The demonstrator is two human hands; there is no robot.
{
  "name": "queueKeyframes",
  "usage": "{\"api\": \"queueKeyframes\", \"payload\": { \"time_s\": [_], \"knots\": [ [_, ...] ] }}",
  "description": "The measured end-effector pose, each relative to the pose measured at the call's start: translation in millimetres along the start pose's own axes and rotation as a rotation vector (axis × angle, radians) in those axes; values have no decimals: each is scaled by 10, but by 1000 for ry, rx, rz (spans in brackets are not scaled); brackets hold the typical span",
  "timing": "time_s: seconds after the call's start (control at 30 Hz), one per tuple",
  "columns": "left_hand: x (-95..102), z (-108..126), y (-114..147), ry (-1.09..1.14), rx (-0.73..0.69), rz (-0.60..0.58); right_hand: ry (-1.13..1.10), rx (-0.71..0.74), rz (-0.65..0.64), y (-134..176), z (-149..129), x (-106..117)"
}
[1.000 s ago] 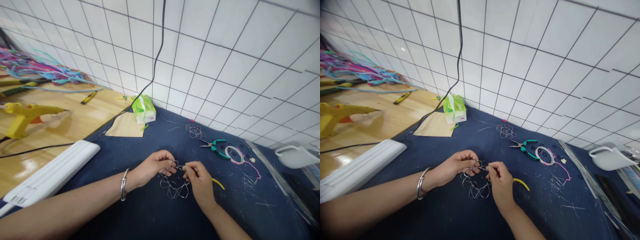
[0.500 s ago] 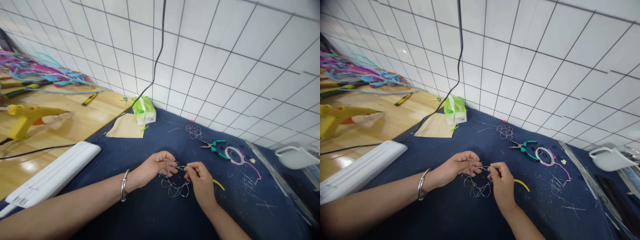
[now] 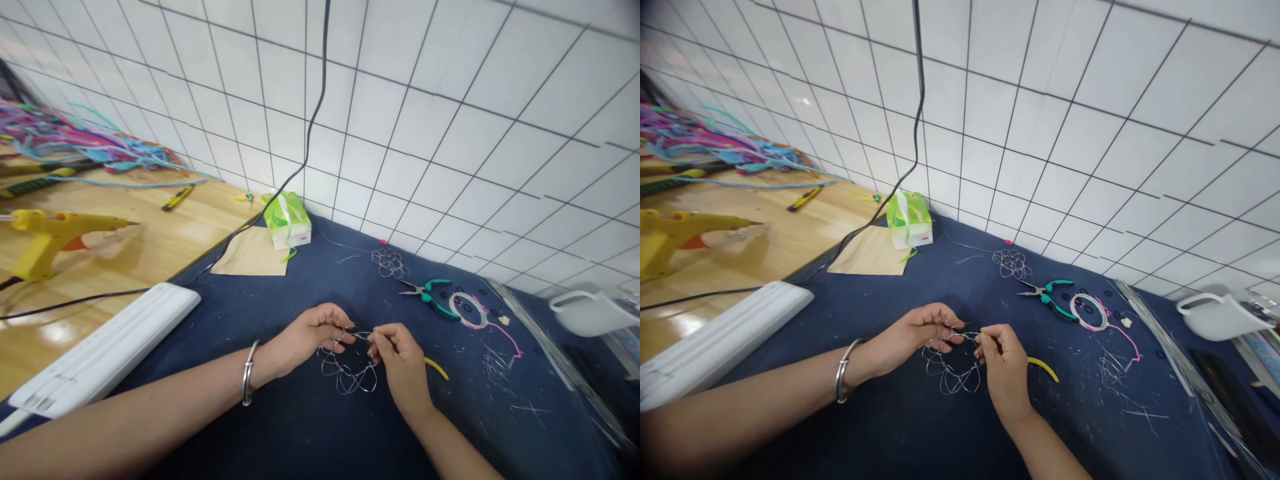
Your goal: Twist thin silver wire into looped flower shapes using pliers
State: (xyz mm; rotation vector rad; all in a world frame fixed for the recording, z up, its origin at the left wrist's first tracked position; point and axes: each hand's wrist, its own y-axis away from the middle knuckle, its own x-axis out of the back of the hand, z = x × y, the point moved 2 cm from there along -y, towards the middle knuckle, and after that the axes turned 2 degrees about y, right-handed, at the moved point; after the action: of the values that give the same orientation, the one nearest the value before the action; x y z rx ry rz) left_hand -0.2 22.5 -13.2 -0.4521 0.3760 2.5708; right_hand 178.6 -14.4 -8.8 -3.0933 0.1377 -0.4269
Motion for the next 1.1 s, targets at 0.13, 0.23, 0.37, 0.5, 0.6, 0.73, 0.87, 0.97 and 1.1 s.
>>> {"api": "queueKeyframes", "payload": {
  "time_s": [0.13,0.23,0.37,0.5,0.6,0.73,0.87,0.97,1.1],
  "knots": [
    [-14,14,6,6,-2,-8,-33,-21,1,-3,17,-6],
    [-18,19,15,10,-9,-24,-66,-40,1,-9,37,-10],
    [-15,16,16,4,-28,-31,-83,-46,7,-20,58,-12],
    [-10,15,8,-35,-61,-20,-94,-38,10,-31,48,-17],
    [-14,20,8,-63,-64,-18,-92,-43,-9,-29,24,-24],
    [-20,26,12,-86,-26,11,-71,-45,-27,-19,10,-29],
    [-29,33,16,-94,4,32,-53,-38,-45,-21,18,-31],
    [-33,38,21,-91,9,24,-44,-32,-56,-29,18,-34],
    [-32,47,32,-86,-22,-6,-45,-31,-58,-27,10,-42]
  ]
}}
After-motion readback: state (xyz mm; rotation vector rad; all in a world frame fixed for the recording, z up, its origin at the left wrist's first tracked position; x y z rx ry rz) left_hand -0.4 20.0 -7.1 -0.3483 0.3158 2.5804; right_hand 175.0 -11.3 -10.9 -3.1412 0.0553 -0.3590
